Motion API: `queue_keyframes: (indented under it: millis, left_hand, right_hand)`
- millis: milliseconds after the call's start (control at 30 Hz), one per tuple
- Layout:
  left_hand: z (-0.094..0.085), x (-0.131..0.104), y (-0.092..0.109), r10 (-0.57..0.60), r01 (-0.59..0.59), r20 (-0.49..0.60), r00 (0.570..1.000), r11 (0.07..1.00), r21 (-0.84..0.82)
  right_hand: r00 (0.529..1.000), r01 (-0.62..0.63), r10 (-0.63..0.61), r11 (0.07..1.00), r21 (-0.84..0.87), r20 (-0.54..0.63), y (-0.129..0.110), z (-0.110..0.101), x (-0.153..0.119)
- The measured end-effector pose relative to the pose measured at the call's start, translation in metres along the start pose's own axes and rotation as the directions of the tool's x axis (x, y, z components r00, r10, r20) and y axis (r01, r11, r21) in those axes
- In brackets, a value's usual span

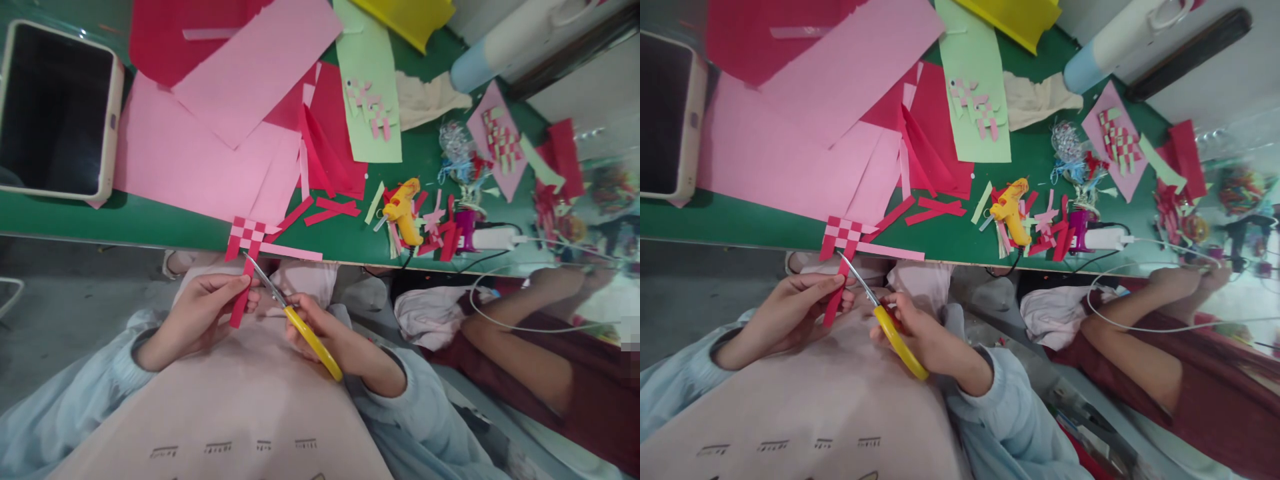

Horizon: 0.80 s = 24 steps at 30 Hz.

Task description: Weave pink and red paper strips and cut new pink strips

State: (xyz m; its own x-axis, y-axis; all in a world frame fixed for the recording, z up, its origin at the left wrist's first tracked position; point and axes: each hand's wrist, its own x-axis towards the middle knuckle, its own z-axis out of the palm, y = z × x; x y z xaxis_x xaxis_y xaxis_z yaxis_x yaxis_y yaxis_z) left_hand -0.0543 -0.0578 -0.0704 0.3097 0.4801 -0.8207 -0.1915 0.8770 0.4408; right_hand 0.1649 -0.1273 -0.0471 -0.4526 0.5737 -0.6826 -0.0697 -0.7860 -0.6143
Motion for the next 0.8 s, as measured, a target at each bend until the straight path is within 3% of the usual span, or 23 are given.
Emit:
queue_keyframes:
  millis: [200, 333, 533, 633, 800]
  left_hand:
    - [0.001, -0.002, 0.005, 0.024, -0.024, 0.005, 1.0, 1.0, 0.02]
    - [-0.004, -0.002, 0.01, 0.065, -0.064, -0.016, 0.998, 0.998, 0.029]
    - [-0.011, -0.003, 0.02, 0.136, -0.135, 0.007, 0.991, 0.974, 0.182]
    - [-0.016, -0.002, 0.027, 0.121, -0.125, 0.032, 0.992, 0.971, 0.205]
    - [-0.027, 0.001, 0.037, 0.116, -0.132, 0.076, 0.99, 0.956, 0.261]
  right_hand:
    - [0.997, -0.021, 0.021, 1.0, -0.007, 0.07, -0.01, -0.008, -0.005]
    - [0.989, -0.024, 0.049, 0.984, -0.174, 0.141, -0.037, -0.021, -0.009]
    - [0.958, -0.051, 0.158, 0.915, -0.399, 0.241, -0.08, -0.043, -0.001]
    - [0.935, -0.049, 0.229, 0.838, -0.543, 0.271, -0.097, -0.047, 0.006]
    - [0.92, 0.001, 0.235, 0.797, -0.604, 0.312, -0.112, -0.046, 0.014]
